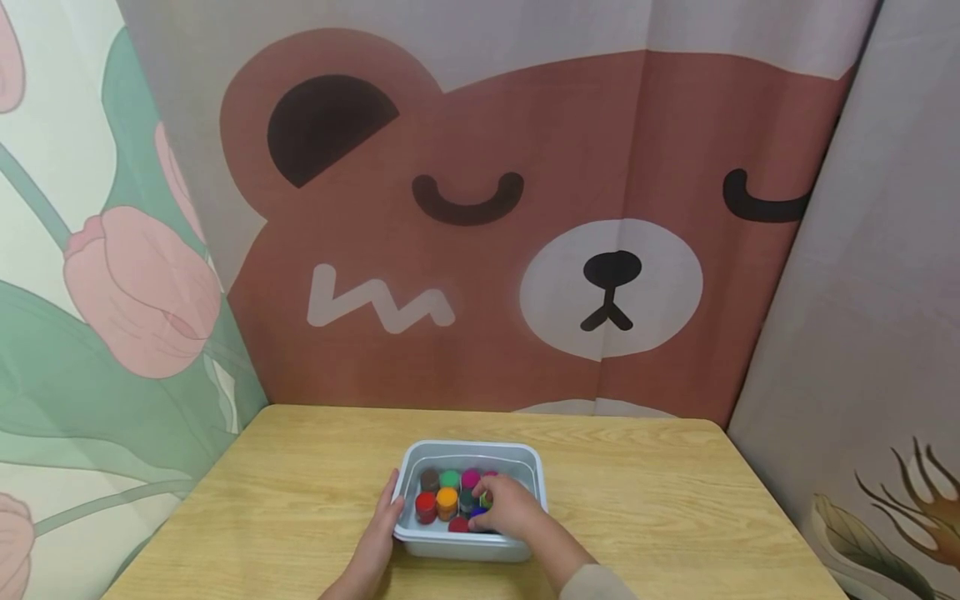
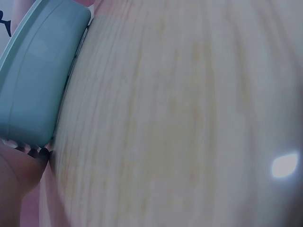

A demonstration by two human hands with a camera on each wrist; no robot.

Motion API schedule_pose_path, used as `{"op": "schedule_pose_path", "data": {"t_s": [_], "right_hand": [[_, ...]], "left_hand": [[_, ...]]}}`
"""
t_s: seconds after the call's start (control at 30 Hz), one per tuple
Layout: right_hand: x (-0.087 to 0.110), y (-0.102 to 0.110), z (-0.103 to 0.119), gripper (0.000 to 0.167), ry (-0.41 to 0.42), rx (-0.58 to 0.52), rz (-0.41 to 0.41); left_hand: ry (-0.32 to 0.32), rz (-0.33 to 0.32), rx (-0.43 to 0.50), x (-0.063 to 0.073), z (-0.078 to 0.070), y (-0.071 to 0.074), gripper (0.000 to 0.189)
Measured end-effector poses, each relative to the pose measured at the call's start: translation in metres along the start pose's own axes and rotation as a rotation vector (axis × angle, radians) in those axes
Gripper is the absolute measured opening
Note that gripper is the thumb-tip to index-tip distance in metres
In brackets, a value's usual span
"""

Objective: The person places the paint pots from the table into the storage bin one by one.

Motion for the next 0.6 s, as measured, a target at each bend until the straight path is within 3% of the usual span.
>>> {"op": "schedule_pose_path", "data": {"t_s": [0.37, 0.6], "right_hand": [[0.000, 0.003, -0.002, 0.031, -0.003, -0.056, -0.012], [0.002, 0.020, 0.003, 0.037, 0.016, -0.117, -0.056]], "left_hand": [[0.009, 0.010, -0.001, 0.000, 0.003, -0.002, 0.066], [0.009, -0.001, -0.001, 0.000, 0.002, 0.004, 0.075]]}}
Point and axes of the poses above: each hand's wrist, its own x-axis away from the middle knuckle, its own y-axis out of the back of the hand, z = x × y, the point moved 10 cm from there along -x, towards the middle knuckle, and after that the axes turned 6 degrees about -x, right-handed, at the moved point
